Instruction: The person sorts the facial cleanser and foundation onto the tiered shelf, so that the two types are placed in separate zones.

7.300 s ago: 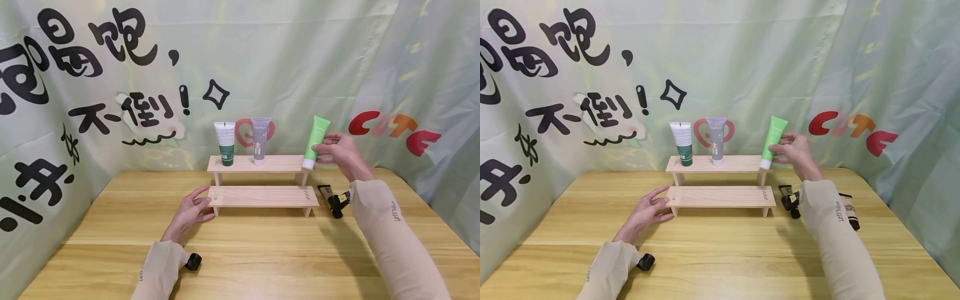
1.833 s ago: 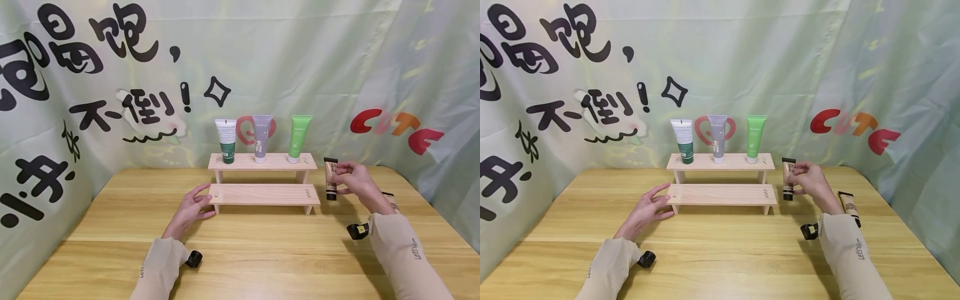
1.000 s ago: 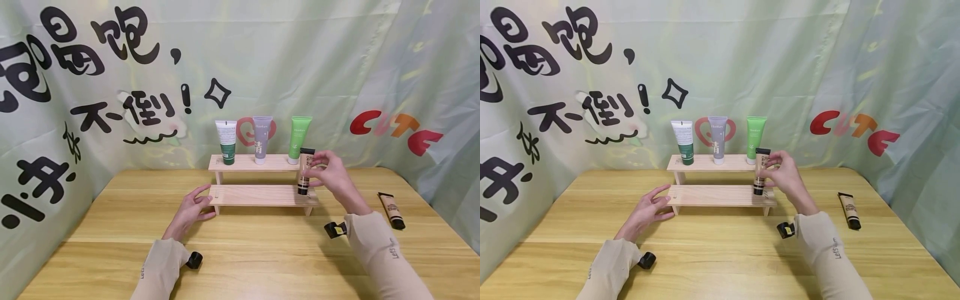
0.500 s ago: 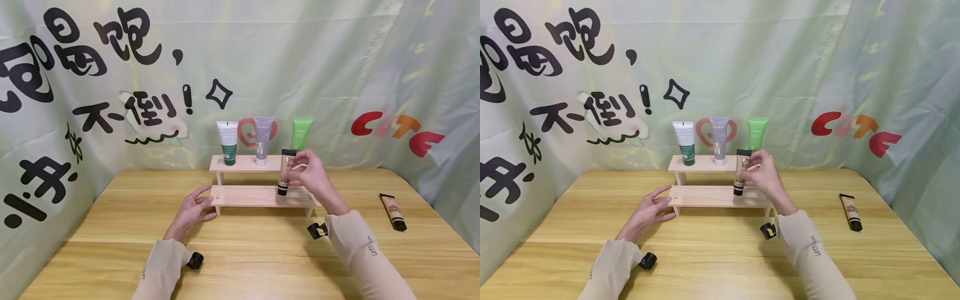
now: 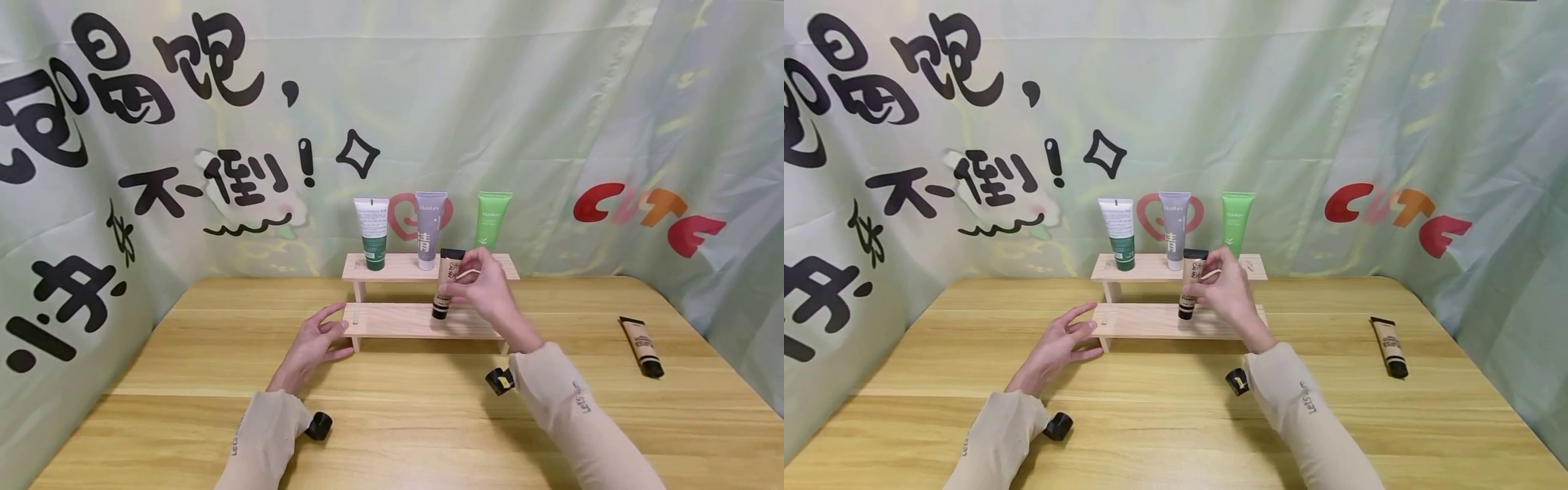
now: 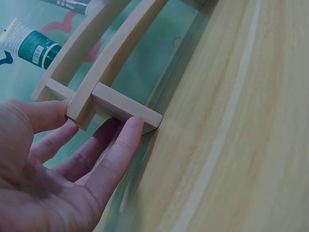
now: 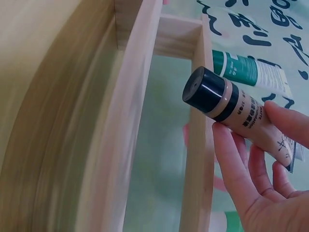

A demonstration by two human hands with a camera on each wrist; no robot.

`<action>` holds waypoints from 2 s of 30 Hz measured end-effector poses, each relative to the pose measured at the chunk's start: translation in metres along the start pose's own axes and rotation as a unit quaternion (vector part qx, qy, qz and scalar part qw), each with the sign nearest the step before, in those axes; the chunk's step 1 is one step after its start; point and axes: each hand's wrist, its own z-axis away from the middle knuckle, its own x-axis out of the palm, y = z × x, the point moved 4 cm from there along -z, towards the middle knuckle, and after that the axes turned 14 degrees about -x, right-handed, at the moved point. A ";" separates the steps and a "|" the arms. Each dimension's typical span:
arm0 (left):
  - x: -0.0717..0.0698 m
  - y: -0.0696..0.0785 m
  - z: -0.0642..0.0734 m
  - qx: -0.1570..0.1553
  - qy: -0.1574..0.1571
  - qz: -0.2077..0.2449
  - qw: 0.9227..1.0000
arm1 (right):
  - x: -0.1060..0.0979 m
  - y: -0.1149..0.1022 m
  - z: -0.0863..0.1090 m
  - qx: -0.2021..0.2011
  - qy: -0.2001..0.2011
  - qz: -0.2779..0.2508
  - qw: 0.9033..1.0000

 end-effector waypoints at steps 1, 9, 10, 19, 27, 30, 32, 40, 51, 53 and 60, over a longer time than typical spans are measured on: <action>0.000 0.000 0.000 0.000 0.001 0.000 1.000 | 0.002 0.000 0.000 -0.004 -0.001 0.008 1.000; -0.001 0.000 0.001 -0.001 0.000 -0.004 1.000 | 0.021 -0.001 -0.001 -0.048 -0.008 0.038 0.998; -0.001 0.000 0.001 -0.001 0.000 -0.004 1.000 | 0.023 -0.001 -0.001 -0.055 -0.010 0.037 0.998; -0.002 0.000 0.000 0.001 0.002 -0.008 1.000 | 0.040 0.001 0.000 -0.059 0.003 0.045 0.997; -0.001 0.000 -0.001 0.001 0.001 -0.008 1.000 | 0.054 0.003 0.000 -0.065 0.007 0.049 0.997; -0.001 0.000 0.000 -0.001 0.001 -0.007 1.000 | 0.059 0.005 0.000 -0.070 0.009 0.060 0.996; 0.000 0.000 0.000 -0.002 0.000 -0.005 1.000 | 0.062 0.006 0.001 -0.076 0.011 0.066 0.995; 0.000 0.000 -0.001 -0.005 0.004 -0.003 1.000 | 0.081 0.005 0.003 -0.126 0.003 0.073 0.989; -0.001 -0.002 -0.001 -0.006 0.003 0.006 1.000 | 0.098 0.002 0.004 -0.179 -0.004 0.075 0.981; -0.001 -0.001 -0.001 -0.007 0.003 0.005 1.000 | 0.100 0.002 0.004 -0.180 -0.005 0.073 0.981; -0.001 0.000 -0.001 -0.010 0.004 0.002 1.000 | 0.106 0.003 0.006 -0.178 -0.025 0.079 0.980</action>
